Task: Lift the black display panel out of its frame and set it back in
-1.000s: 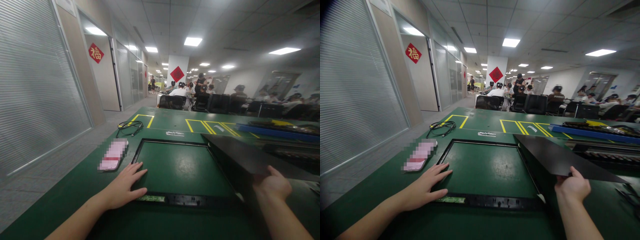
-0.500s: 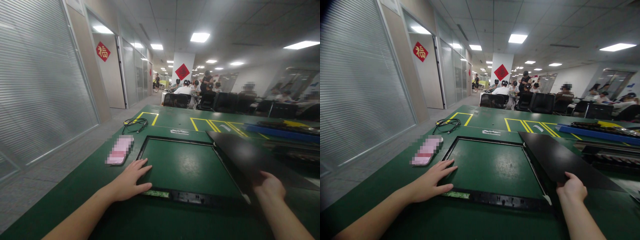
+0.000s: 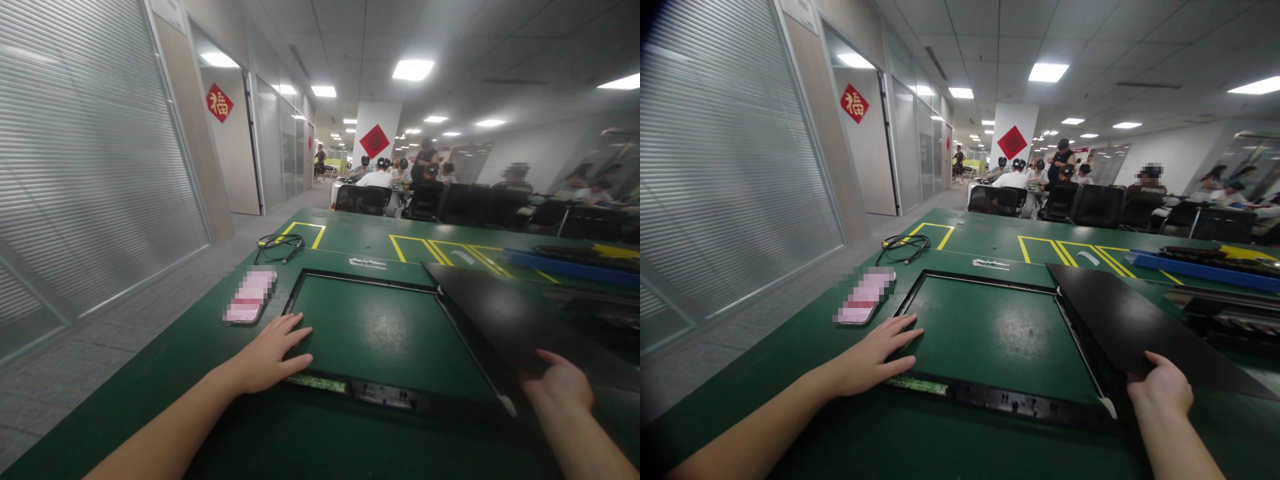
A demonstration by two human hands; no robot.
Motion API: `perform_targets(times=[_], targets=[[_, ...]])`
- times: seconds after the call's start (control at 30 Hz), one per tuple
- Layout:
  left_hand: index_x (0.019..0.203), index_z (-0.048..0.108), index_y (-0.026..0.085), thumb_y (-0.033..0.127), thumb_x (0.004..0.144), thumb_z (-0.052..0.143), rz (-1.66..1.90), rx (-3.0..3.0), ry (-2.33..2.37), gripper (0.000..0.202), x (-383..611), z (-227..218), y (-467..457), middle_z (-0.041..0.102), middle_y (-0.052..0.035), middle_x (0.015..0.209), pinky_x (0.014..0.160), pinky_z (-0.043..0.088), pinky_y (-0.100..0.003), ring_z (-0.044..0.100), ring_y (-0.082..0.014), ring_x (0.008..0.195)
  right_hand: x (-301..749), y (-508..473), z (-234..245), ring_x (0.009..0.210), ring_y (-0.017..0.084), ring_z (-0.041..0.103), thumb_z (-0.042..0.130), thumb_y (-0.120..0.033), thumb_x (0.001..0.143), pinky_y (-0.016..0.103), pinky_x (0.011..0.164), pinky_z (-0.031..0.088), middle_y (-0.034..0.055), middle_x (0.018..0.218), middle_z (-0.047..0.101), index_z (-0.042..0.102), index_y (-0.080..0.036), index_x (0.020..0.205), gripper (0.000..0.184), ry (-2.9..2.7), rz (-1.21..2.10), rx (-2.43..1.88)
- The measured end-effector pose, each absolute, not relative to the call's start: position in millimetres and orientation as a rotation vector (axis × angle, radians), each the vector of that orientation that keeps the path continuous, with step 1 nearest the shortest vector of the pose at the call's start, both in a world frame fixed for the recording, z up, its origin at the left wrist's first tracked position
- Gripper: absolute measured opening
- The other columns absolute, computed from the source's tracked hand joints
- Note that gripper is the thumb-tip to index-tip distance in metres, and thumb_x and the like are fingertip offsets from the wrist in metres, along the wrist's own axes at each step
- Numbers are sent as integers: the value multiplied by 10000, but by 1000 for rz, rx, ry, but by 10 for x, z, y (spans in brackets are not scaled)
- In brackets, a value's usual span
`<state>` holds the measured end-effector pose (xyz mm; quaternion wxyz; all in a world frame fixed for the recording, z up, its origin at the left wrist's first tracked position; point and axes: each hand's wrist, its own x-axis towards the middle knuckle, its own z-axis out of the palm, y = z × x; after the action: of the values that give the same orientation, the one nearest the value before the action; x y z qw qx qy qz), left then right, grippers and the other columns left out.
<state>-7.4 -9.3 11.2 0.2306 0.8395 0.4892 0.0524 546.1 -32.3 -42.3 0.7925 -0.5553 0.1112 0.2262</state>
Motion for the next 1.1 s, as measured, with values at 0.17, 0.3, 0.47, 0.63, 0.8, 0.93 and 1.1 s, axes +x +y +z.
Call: perform_targets(times=[0.17, 0.3, 0.47, 0.63, 0.8, 0.93, 1.1], targets=[[1623, 535, 286, 780, 956, 550, 244, 2272, 1346, 830, -103, 28, -83, 292, -145, 1796, 1282, 263, -689, 237, -455, 1650, 5337, -371, -319, 829, 231, 768, 576, 130, 520, 315, 613, 617, 85, 1361, 721, 687, -195, 792, 438, 236, 485, -1187], [1609, 555, 297, 769, 946, 587, 293, 2267, 1330, 814, -125, -21, -65, 312, -144, 1790, 1287, 261, -674, 260, -444, 1646, 5281, -397, -246, 621, 156, 702, 573, 127, 522, 311, 564, 606, 49, 1362, 721, 674, -204, 778, 430, 240, 505, -1177], [1604, 560, 305, 753, 944, 610, 323, 2256, 1326, 800, -155, -71, -45, 318, -141, 1790, 1291, 254, -672, 254, -441, 1648, 5207, -404, -128, 586, 128, 681, 545, 118, 508, 267, 549, 611, 41, 1226, 750, 628, -189, 739, 393, 220, 560, -1140], [1593, 576, 312, 739, 938, 629, 321, 2258, 1320, 784, -178, -106, -40, 331, -135, 1789, 1294, 246, -680, 251, -452, 1646, 5148, -426, 24, 623, 114, 684, 517, 132, 544, 196, 580, 618, 32, 970, 733, 592, -192, 715, 374, 173, 569, -1087], [1529, 648, 304, 691, 953, 624, 456, 2248, 1372, 694, -163, -144, -51, 432, -132, 1746, 1288, 263, -678, 315, -436, 1627, 5082, -458, 133, 599, 109, 641, 553, 112, 555, 188, 559, 580, 9, 784, 675, 577, -185, 662, 317, 126, 557, -1101], [1450, 709, 276, 626, 937, 658, 641, 2210, 1360, 623, -150, -90, -32, 476, -148, 1712, 1277, 323, -636, 371, -428, 1596, 4928, -490, 211, 622, 145, 620, 593, 85, 539, 299, 657, 623, 4, 743, 663, 637, -185, 687, 311, 70, 522, -1115], [1423, 708, 270, 622, 928, 657, 854, 1922, 1390, 609, -135, 64, 13, 597, -134, 1616, 1263, 376, -594, 502, -412, 1521, 4687, -588, 350, 690, 182, 629, 640, 18, 574, 396, 761, 626, 19, 763, 651, 659, -190, 743, 269, -39, 517, -1163]])
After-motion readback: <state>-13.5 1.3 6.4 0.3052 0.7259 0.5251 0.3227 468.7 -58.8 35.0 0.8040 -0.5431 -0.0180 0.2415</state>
